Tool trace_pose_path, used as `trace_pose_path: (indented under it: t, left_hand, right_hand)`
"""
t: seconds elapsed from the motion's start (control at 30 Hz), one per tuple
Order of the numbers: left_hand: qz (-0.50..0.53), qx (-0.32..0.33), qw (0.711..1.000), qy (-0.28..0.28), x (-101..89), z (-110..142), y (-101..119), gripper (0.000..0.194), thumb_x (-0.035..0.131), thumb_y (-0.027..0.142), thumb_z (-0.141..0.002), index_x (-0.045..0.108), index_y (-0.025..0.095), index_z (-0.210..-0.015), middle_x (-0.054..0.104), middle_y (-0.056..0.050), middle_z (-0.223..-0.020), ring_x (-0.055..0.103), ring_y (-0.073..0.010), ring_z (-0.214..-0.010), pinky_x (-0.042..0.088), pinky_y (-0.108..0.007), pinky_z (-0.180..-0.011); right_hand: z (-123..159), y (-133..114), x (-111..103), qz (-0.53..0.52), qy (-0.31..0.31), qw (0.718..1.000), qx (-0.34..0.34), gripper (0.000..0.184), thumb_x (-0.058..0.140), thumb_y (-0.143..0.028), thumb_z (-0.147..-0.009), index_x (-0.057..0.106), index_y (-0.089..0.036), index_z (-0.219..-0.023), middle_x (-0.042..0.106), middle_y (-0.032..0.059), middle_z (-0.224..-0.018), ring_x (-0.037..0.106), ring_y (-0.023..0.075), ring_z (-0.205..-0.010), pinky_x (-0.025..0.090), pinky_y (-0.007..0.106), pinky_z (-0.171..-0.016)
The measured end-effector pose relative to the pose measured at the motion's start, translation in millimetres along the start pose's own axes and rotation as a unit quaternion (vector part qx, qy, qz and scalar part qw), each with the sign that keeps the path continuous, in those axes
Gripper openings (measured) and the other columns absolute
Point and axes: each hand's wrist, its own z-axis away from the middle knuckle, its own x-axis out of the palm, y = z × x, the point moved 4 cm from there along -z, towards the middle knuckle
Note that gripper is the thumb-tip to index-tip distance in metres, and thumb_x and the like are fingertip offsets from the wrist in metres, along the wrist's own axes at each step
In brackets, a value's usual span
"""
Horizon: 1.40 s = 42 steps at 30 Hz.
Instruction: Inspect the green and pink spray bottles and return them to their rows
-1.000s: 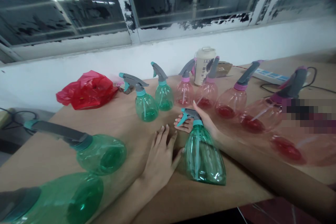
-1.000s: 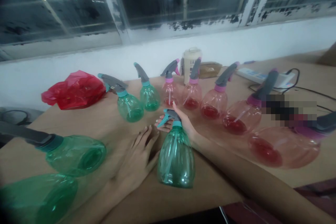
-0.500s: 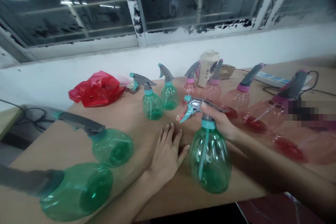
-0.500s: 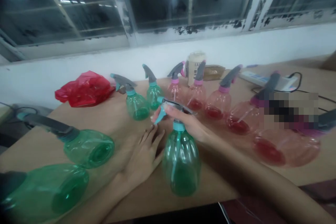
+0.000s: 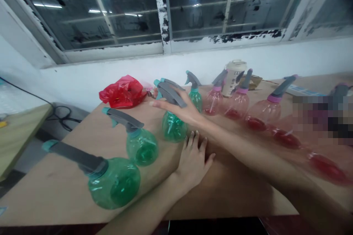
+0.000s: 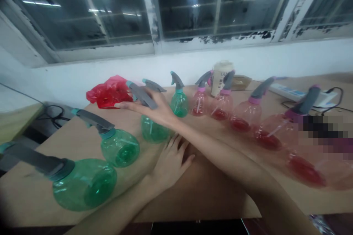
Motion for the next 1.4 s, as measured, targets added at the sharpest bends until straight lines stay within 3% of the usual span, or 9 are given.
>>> trace_pose_path:
  t: [0.17,0.33,0.63,0.77,0.9,0.97,1.07,1.23,1.4]
  left_hand:
    - [0.019,-0.003,1.000,-0.010,-2.9,-0.2,1.1,0.047,0.049,0.039,-0.089,0.052,0.009,-0.125,0.046,-0.018,-0.137,0.036,-0.0326,-0.131,0.028,-0.050,-0.109]
    - [0.028,-0.003,1.000,-0.005,-5.5,-0.1,1.9,0.051,0.051,0.039,-0.087,0.052,0.006,-0.125,0.048,-0.019,-0.134,0.035,-0.0339,-0.131,0.025,-0.049,-0.110]
    - [0.024,0.001,1.000,0.012,-3.0,0.2,1.4,0.050,0.052,0.039,-0.086,0.052,0.007,-0.124,0.049,-0.019,-0.131,0.037,-0.0342,-0.129,0.028,-0.050,-0.109]
    - [0.018,-0.003,1.000,-0.001,-3.7,-0.2,1.8,0.048,0.050,0.039,-0.088,0.052,0.007,-0.124,0.049,-0.018,-0.132,0.038,-0.0337,-0.129,0.028,-0.050,-0.109]
    - [0.016,-0.004,1.000,0.000,-4.3,-0.3,0.9,0.046,0.048,0.040,-0.089,0.051,0.010,-0.125,0.048,-0.017,-0.134,0.038,-0.0324,-0.129,0.030,-0.050,-0.108]
    - [0.016,-0.001,1.000,0.003,-4.6,-0.2,0.6,0.045,0.047,0.040,-0.090,0.052,0.011,-0.124,0.048,-0.017,-0.135,0.039,-0.0320,-0.129,0.031,-0.050,-0.107]
    - [0.015,0.003,1.000,0.004,-4.1,0.1,0.2,0.047,0.047,0.040,-0.090,0.050,0.011,-0.126,0.046,-0.018,-0.136,0.039,-0.0320,-0.129,0.031,-0.050,-0.106]
    - [-0.001,0.010,1.000,0.011,0.2,0.5,-1.4,0.048,0.043,0.041,-0.092,0.048,0.011,-0.128,0.041,-0.019,-0.141,0.034,-0.0329,-0.132,0.031,-0.053,-0.105]
    - [-0.012,0.009,1.000,0.014,2.6,0.3,-2.5,0.047,0.041,0.042,-0.092,0.050,0.011,-0.127,0.042,-0.019,-0.140,0.035,-0.0323,-0.132,0.031,-0.052,-0.106]
  right_hand:
    - [-14.5,30.2,25.6,-0.055,0.006,0.998,-0.025,0.035,0.065,-0.049,-0.074,0.060,-0.024,-0.099,0.066,0.0003,-0.088,0.063,0.0219,-0.093,0.048,0.038,-0.088]
    - [-19.1,37.0,45.4,-0.062,-0.012,0.998,-0.013,0.038,0.067,-0.052,-0.071,0.059,-0.024,-0.095,0.063,-0.0004,-0.080,0.061,0.0199,-0.080,0.049,0.038,-0.080]
    - [-28.6,53.2,53.7,-0.055,-0.003,0.998,0.007,0.029,0.070,-0.046,-0.070,0.058,-0.023,-0.082,0.059,-0.0018,-0.074,0.058,0.0188,-0.077,0.049,0.034,-0.073]
    - [-20.2,48.5,44.4,0.032,-0.008,0.999,0.003,0.040,0.073,-0.048,-0.064,0.062,-0.023,-0.092,0.062,-0.0004,-0.081,0.059,0.0207,-0.079,0.049,0.036,-0.075]
    - [-1.1,40.6,26.8,0.027,-0.034,0.999,-0.018,0.077,0.075,-0.050,-0.061,0.049,-0.024,-0.129,0.063,0.0049,-0.118,0.059,0.0244,-0.104,0.047,0.039,-0.092]
    - [13.8,38.6,14.8,0.041,-0.048,0.998,-0.023,0.083,0.075,-0.049,-0.062,0.043,-0.025,-0.135,0.055,0.0054,-0.131,0.056,0.0245,-0.113,0.044,0.039,-0.098]
    - [37.4,39.7,-8.5,0.078,-0.026,0.997,-0.015,0.076,0.076,-0.047,-0.063,0.049,-0.027,-0.130,0.057,0.0051,-0.130,0.058,0.0234,-0.110,0.046,0.040,-0.096]
    - [50.0,49.5,-49.3,0.131,0.133,0.982,0.006,0.033,0.062,-0.048,-0.077,0.067,-0.022,-0.096,0.071,0.0036,-0.091,0.066,0.0176,-0.078,0.052,0.034,-0.075]
    - [26.8,67.4,-50.0,0.233,0.147,0.958,0.085,0.053,0.056,-0.059,-0.078,0.063,-0.017,-0.109,0.070,0.0088,-0.098,0.066,0.0222,-0.083,0.050,0.037,-0.077]
